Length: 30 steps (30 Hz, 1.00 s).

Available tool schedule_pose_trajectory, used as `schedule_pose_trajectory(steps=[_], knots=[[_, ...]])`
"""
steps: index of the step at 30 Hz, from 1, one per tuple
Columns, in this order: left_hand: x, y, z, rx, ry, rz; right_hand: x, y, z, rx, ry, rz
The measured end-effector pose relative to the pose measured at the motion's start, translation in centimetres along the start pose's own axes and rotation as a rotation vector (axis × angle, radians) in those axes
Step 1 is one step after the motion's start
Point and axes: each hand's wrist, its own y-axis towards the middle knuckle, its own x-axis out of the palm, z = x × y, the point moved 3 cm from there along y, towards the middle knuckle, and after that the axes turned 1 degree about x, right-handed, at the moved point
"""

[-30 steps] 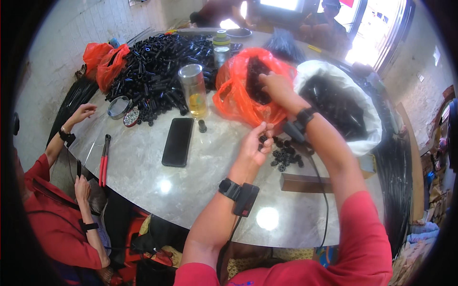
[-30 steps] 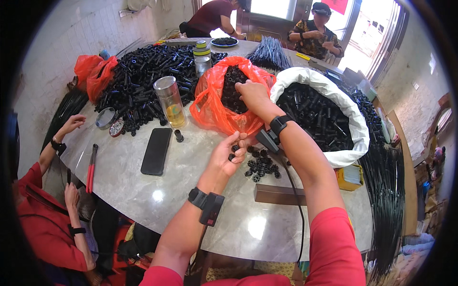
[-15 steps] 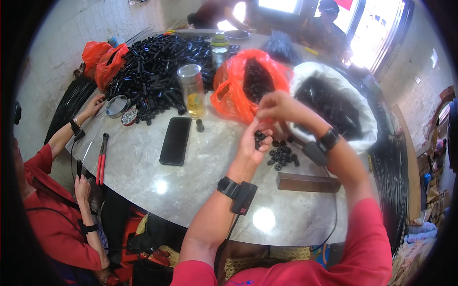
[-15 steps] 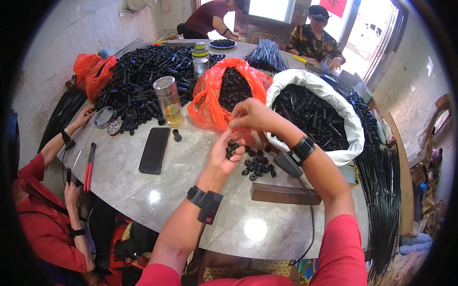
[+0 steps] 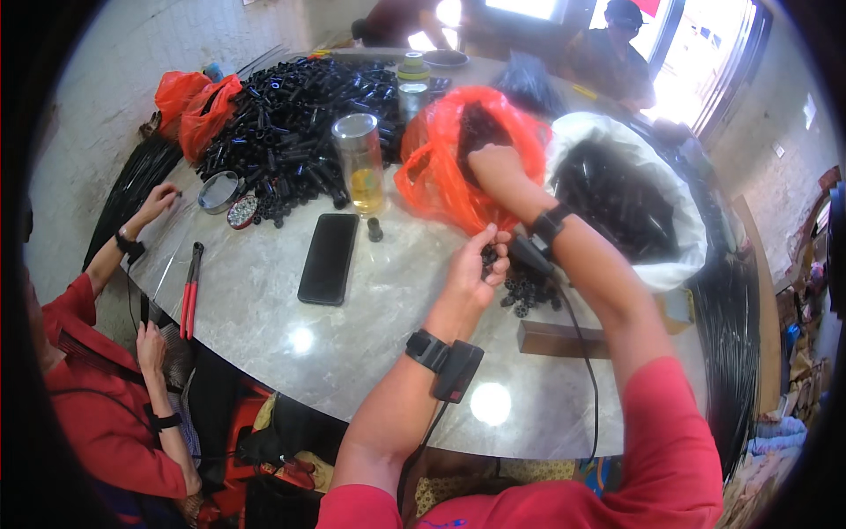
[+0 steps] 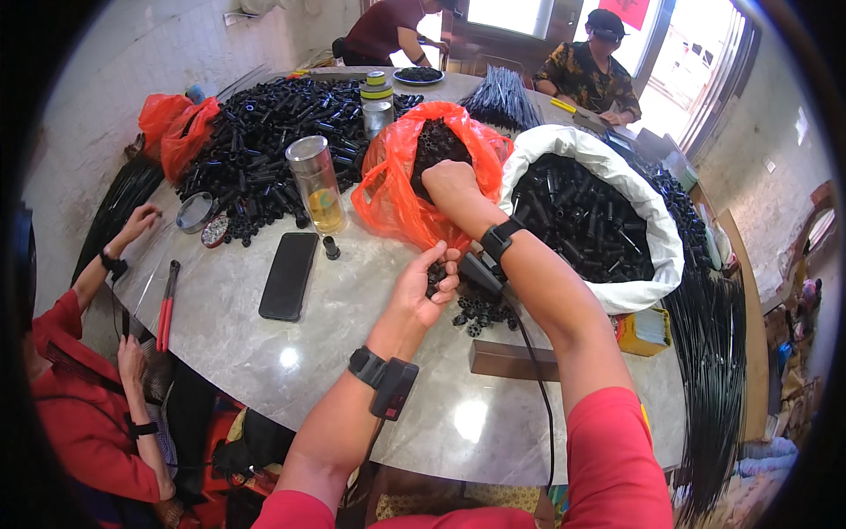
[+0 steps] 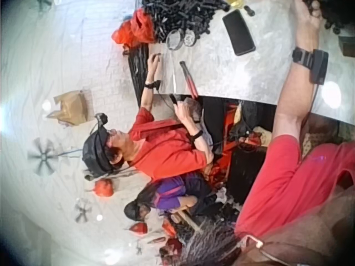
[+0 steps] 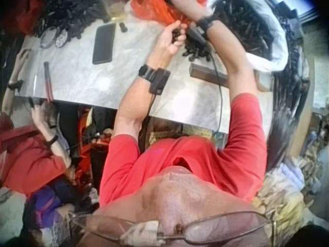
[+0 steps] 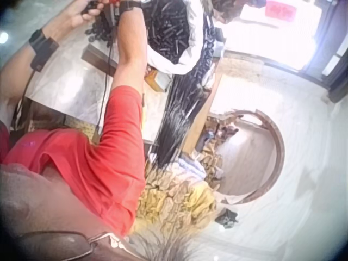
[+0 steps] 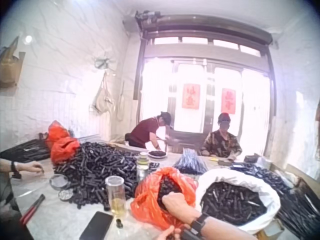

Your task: The worker processes black umbrella ribs using pliers and sorts small plastic components for assembly on a factory table.

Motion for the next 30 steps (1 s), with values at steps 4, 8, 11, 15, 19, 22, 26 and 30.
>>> schedule_pose_trajectory(steps=[4, 8, 11, 15, 19, 22, 26, 30], knots=[[-0.2, 0.3, 0.2, 0.023, -0.010, -0.004, 1.7, 0.5, 3.0, 0.090, 0.320, -0.003], [-0.9, 0.4, 0.4, 0.014, -0.033, -0.022, 1.6, -0.3, 4.0, 0.020, 0.394, -0.060], [-0.8, 0.4, 0.3, 0.017, -0.021, -0.007, 1.3, -1.9, 4.7, 0.010, 0.455, 0.078], [-0.2, 0.4, 0.2, 0.024, 0.004, -0.011, 0.0, -3.6, 5.2, 0.107, 0.552, 0.151], [0.9, 0.0, 0.4, 0.037, 0.025, -0.017, -5.0, -5.8, 4.2, 0.194, 0.990, 0.061], [1.3, -0.8, 1.2, 0.033, 0.006, 0.031, -8.9, -7.9, 1.4, 0.091, 1.251, -0.200], [0.6, -0.4, 1.0, 0.085, -0.090, -0.078, -11.4, -8.2, -0.3, 0.119, 1.328, -0.513], [0.0, 0.4, 0.2, -0.012, -0.113, -0.070, -3.4, -3.7, 4.0, 0.108, 0.729, -0.001]])
